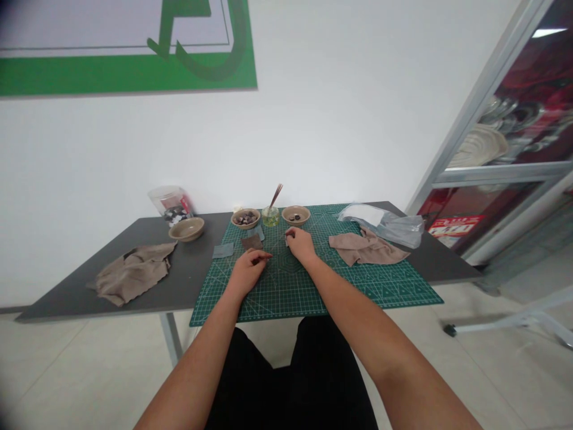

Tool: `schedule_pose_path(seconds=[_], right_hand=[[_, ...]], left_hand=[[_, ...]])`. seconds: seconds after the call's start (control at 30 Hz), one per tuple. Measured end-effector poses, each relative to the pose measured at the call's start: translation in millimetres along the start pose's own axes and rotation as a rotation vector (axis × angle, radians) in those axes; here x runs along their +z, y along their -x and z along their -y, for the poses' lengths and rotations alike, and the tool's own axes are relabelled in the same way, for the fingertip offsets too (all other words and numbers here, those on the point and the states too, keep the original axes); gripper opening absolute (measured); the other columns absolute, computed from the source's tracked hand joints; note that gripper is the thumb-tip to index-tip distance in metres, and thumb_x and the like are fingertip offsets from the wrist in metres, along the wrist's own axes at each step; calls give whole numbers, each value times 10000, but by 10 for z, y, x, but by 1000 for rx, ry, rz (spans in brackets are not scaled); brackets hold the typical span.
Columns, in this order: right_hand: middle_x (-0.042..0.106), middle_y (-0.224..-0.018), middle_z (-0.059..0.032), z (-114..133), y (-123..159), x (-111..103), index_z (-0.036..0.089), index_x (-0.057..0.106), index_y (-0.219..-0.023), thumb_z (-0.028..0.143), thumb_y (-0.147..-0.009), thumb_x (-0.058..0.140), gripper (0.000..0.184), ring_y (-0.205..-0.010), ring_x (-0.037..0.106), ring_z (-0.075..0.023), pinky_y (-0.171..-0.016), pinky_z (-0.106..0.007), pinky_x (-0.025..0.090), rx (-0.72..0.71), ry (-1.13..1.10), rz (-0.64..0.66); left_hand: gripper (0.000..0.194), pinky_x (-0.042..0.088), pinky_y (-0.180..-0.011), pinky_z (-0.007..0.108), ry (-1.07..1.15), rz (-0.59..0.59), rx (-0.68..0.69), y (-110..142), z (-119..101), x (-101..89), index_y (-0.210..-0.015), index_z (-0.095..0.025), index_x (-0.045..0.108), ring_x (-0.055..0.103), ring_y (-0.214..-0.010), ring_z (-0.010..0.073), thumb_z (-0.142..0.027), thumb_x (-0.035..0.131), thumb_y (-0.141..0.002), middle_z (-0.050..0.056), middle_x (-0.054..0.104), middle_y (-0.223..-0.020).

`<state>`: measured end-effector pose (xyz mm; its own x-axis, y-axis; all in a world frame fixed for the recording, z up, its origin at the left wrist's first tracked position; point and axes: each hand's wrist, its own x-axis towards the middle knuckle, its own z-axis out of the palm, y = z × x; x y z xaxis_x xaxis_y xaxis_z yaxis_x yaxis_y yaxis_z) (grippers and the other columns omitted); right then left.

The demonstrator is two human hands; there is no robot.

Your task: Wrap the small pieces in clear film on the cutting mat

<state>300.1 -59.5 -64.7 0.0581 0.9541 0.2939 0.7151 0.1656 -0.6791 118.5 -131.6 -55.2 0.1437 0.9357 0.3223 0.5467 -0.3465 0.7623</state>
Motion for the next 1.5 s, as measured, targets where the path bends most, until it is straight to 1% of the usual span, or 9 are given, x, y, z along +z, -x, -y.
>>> schedule_pose_path(seconds=[0.13,0.27,0.6,0.77,0.97,1.1,1.27,1.4,1.5], right_hand=[[589,-1065,-137,78,91,37,197,691,-945,243,-786,540,224,-1041,489,-288,-878,-417,396,-2,298,-65],[488,-1236,-134,94,141,68,216,691,-960,287,-798,550,226,-1108,416,-308,-891,-444,369,8,379,-95],[502,-1340,-121,152,176,111,285,593,-1228,138,-861,382,448,-1193,430,-347,-933,-540,324,-177,481,173],[551,-1293,-130,137,215,75,211,642,-1140,173,-849,409,375,-1221,425,-350,-1010,-613,207,-104,512,90],[499,-1341,-176,181,238,86,123,588,-1197,241,-860,420,395,-1253,409,-317,-1042,-499,252,-157,484,75],[513,-1327,-192,150,214,152,91,550,-1236,239,-871,392,425,-1274,393,-328,-1070,-548,170,-152,512,83],[458,-1354,-258,107,190,179,-16,492,-1275,148,-861,352,467,-1288,385,-340,-1057,-494,230,-107,514,128],[461,-1376,-200,187,205,130,55,488,-1304,196,-870,385,467,-1318,336,-310,-1097,-491,142,-190,476,44],[457,-1394,-134,272,228,130,163,448,-1355,325,-900,406,485,-1284,372,-271,-1061,-429,247,-289,421,85]], left_hand=[[160,467,-675,258,17,14,-3,15,-6,1,-824,-191,699,554,-672,116,-121,610,-712,7,583,-795],[140,465,-719,263,12,6,22,35,-23,-7,-816,-197,688,558,-713,122,-136,608,-720,7,591,-803],[153,444,-692,252,71,-80,-11,43,61,-11,-872,-192,676,551,-707,123,-196,572,-760,2,595,-757],[161,435,-667,246,87,-77,-43,44,59,-13,-875,-190,677,541,-675,116,-207,569,-757,-5,591,-736],[149,424,-639,238,109,-95,-64,50,16,-19,-852,-192,679,529,-651,115,-213,574,-747,-14,581,-707],[152,409,-621,230,124,-94,-81,54,-21,-33,-847,-186,679,512,-632,111,-216,574,-743,-17,570,-690],[145,392,-608,224,130,-110,-111,53,-47,-42,-830,-182,682,489,-613,105,-221,582,-734,-24,552,-662],[153,397,-622,226,161,-176,-102,54,-18,-40,-850,-185,681,496,-632,107,-249,589,-744,-21,567,-684],[181,413,-639,231,271,-276,-104,40,42,-36,-883,-181,669,512,-650,112,-293,588,-766,-13,585,-708]])
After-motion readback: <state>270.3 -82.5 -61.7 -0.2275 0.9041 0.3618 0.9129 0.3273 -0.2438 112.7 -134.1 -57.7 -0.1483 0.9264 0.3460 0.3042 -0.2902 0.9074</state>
